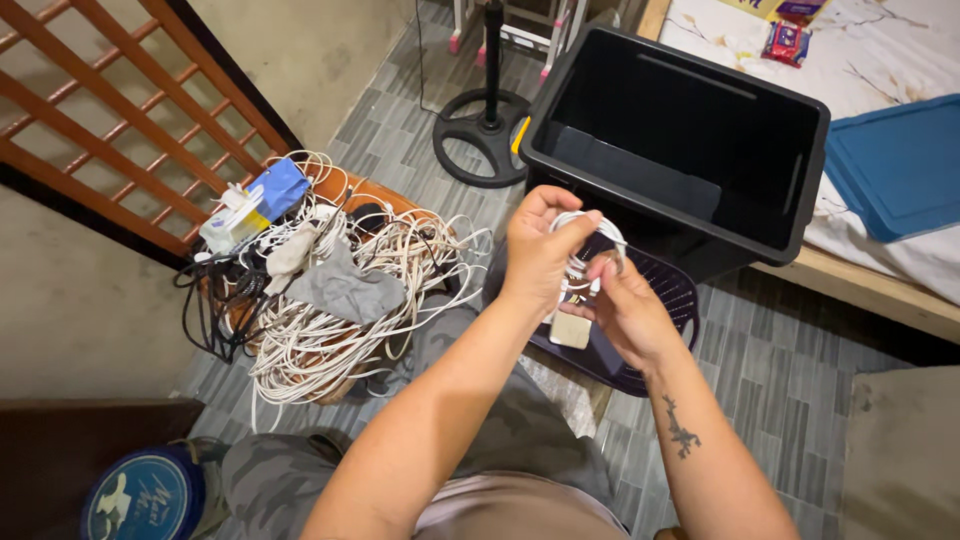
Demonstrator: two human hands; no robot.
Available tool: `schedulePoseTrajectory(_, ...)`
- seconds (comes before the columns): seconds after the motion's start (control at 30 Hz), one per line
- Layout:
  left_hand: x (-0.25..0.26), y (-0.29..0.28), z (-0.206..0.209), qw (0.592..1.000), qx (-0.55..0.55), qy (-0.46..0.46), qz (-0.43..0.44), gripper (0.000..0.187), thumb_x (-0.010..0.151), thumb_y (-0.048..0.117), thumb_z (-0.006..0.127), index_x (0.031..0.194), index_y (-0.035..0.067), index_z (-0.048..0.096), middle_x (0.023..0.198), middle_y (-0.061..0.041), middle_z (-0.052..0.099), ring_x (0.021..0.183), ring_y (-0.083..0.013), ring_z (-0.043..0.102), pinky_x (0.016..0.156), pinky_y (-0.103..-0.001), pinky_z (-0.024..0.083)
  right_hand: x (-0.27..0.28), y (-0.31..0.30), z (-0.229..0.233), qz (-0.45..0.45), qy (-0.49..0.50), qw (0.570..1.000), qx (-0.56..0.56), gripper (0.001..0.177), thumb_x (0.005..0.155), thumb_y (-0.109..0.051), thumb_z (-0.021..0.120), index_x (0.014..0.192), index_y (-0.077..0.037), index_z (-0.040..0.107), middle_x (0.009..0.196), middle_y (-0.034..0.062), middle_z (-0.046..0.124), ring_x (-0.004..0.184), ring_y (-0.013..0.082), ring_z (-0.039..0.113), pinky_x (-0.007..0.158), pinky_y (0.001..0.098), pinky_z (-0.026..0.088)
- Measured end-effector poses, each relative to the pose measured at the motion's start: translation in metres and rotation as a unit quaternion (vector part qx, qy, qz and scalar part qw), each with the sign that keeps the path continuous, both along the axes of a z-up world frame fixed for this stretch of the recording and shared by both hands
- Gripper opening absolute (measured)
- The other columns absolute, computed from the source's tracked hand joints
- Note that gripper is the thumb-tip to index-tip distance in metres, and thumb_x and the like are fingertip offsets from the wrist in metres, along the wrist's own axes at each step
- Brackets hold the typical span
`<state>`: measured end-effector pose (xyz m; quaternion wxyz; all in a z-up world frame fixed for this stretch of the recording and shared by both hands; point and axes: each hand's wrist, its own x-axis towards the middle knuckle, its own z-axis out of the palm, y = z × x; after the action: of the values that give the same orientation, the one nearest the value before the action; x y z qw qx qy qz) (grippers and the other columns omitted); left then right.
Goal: The person untangles a large pile of white and black cables on a wooden chair. They separate individual cables, coil them neatly, and place them into a black plastic basket. The person handles the cables by hand, sorting them one by one from the tangled mass.
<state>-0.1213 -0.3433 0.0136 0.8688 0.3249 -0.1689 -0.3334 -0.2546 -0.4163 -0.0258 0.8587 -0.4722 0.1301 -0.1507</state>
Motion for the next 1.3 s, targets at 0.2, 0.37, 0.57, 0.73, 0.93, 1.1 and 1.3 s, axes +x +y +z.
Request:
schedulePoseTrajectory(0.2,0.015,-0.01,-0.055,0.997,0.007,0.07,0.034,0.023,0.085,-0.005,0.073,0.096,0.006,0.056,0.079,-0.001,0.06,0.061,-0.0063,0.05,0.054,-0.02,0.038,0.013,-0.014,-0.023,0.025,0.121,0.992,-0.034,0.026,0.104,-0.041,0.046,0.1,-0.017,0.056,0.105,0.0031,0.064,0.097,0.0183,0.062,0.084,0.041,0.053)
schedulePoseTrajectory(0.37,0.024,-0.016,-0.129,0.994,0.088,0.045,0.055,0.014,0.093,0.002,0.069,0.102,0.005,0.059,0.077,0.0,0.057,0.067,-0.0074,0.053,0.061,-0.021,0.043,0.029,-0.043,-0.057,0.06,0.245,0.966,-0.059,0.026,0.102,-0.039,0.045,0.095,-0.017,0.057,0.098,0.001,0.063,0.092,0.0164,0.061,0.075,0.0393,0.054)
schedulePoseTrajectory(0.57,0.017,-0.019,-0.18,0.974,0.228,-0.019,0.011,0.025,0.097,0.009,0.058,0.122,0.006,0.053,0.105,-0.009,0.066,0.093,-0.0131,0.064,0.081,-0.026,0.052,0.044,-0.099,-0.159,0.033,0.243,0.953,-0.179,0.027,0.109,-0.032,0.045,0.097,-0.013,0.059,0.086,0.0026,0.061,0.078,0.0134,0.059,0.071,0.0292,0.051)
schedulePoseTrajectory(0.73,0.017,-0.021,-0.21,0.92,0.378,-0.04,-0.095,0.05,0.094,0.01,0.061,0.141,0.003,0.046,0.13,-0.016,0.062,0.116,-0.0238,0.061,0.096,-0.033,0.048,0.051,-0.129,-0.204,0.037,0.392,0.877,-0.276,0.025,0.108,-0.031,0.047,0.102,-0.011,0.06,0.085,0.0081,0.064,0.074,0.0173,0.06,0.067,0.0311,0.051)
schedulePoseTrajectory(0.93,0.016,-0.019,-0.242,0.888,0.448,-0.056,-0.09,0.058,0.09,0.006,0.061,0.145,0.0,0.045,0.136,-0.02,0.058,0.123,-0.0271,0.058,0.101,-0.033,0.046,0.058,-0.124,-0.226,0.016,0.425,0.751,-0.505,0.032,0.101,-0.032,0.054,0.124,-0.01,0.059,0.112,0.0165,0.069,0.103,0.0326,0.068,0.089,0.0429,0.05)
schedulePoseTrajectory(1.1,0.026,-0.007,-0.257,0.906,0.412,-0.06,-0.071,0.051,0.086,0.002,0.06,0.136,-0.002,0.052,0.127,-0.018,0.064,0.116,-0.0257,0.063,0.097,-0.032,0.048,0.068,-0.098,-0.205,0.087,0.474,0.642,-0.596,0.037,0.105,-0.038,0.047,0.116,-0.006,0.064,0.113,0.0221,0.071,0.109,0.0402,0.066,0.095,0.0485,0.05)
schedulePoseTrajectory(1.3,0.03,0.007,-0.244,0.921,0.37,-0.035,-0.114,0.04,0.09,0.006,0.058,0.13,-0.001,0.06,0.116,-0.013,0.067,0.104,-0.0193,0.063,0.09,-0.029,0.049,0.085,-0.078,-0.171,0.162,0.508,0.504,-0.68,0.045,0.105,-0.043,0.048,0.118,-0.003,0.063,0.11,0.0183,0.074,0.104,0.0359,0.072,0.086,0.0464,0.058)
